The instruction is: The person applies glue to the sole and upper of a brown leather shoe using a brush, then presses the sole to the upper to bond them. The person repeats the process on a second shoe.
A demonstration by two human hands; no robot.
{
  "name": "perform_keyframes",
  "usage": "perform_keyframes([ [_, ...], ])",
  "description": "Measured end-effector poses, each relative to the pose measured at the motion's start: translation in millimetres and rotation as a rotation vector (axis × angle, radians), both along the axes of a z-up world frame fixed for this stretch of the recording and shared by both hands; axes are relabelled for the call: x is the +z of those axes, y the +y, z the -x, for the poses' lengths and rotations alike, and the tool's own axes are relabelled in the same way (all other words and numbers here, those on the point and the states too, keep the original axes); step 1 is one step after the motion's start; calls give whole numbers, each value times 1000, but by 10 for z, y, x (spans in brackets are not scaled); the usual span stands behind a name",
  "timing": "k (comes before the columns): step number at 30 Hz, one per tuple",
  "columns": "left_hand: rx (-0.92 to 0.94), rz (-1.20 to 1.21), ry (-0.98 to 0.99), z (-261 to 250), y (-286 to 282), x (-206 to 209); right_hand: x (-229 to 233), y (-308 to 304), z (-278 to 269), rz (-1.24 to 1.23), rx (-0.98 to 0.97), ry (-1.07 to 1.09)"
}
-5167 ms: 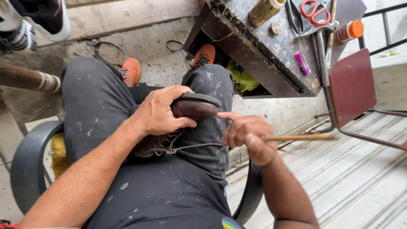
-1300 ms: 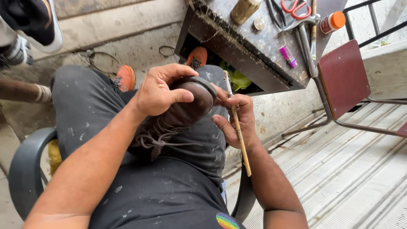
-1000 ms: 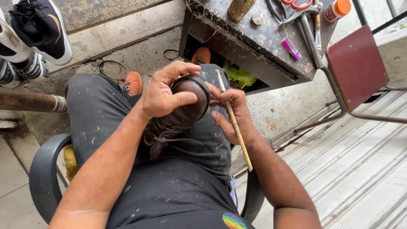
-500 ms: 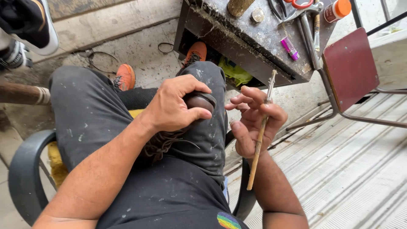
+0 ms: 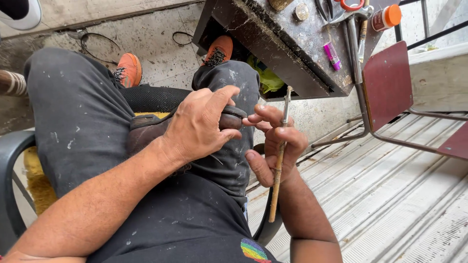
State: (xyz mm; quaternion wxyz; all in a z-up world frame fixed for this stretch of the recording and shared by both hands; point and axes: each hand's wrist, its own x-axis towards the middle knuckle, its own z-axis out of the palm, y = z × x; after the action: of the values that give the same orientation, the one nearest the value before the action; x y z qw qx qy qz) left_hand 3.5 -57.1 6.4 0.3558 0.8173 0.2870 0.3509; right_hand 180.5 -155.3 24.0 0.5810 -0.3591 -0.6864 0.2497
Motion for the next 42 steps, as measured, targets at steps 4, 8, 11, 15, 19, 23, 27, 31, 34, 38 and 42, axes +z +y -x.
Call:
perform_keyframes([
  [4, 33, -16, 18, -3, -26, -32, 32, 54, 24, -5, 10, -104],
  [8, 36, -27, 45, -40, -38, -149, 59, 145, 5, -61, 14, -288],
  [11, 39, -32, 47, -96, -78, -250, 105, 204, 16, -89, 9, -395],
  [15, 46, -12, 7, -190, -78, -437, 266, 303, 114, -107, -3, -550],
  [19, 40, 69, -42, -75, -30, -322, 232, 389, 153, -93, 16, -567],
  [23, 8, 313, -191, 66, 27, -269, 34, 459, 270, 65, 198, -211],
  [27, 29, 438, -161, 377, 89, -175, 22, 547, 91, -66, -11, -138],
  [31, 62, 522, 187, 605, 112, -313, -98, 477, -92, 149, -119, -268],
  [34, 93, 560, 444, 568, 92, -375, -295, 362, -158, 281, -61, -247],
  [38, 142, 391, 528, 495, 96, -224, -196, 378, -221, 175, -118, -288],
  [42, 120, 242, 546, 355, 39, 289, -21, 416, -439, 60, -122, -218],
])
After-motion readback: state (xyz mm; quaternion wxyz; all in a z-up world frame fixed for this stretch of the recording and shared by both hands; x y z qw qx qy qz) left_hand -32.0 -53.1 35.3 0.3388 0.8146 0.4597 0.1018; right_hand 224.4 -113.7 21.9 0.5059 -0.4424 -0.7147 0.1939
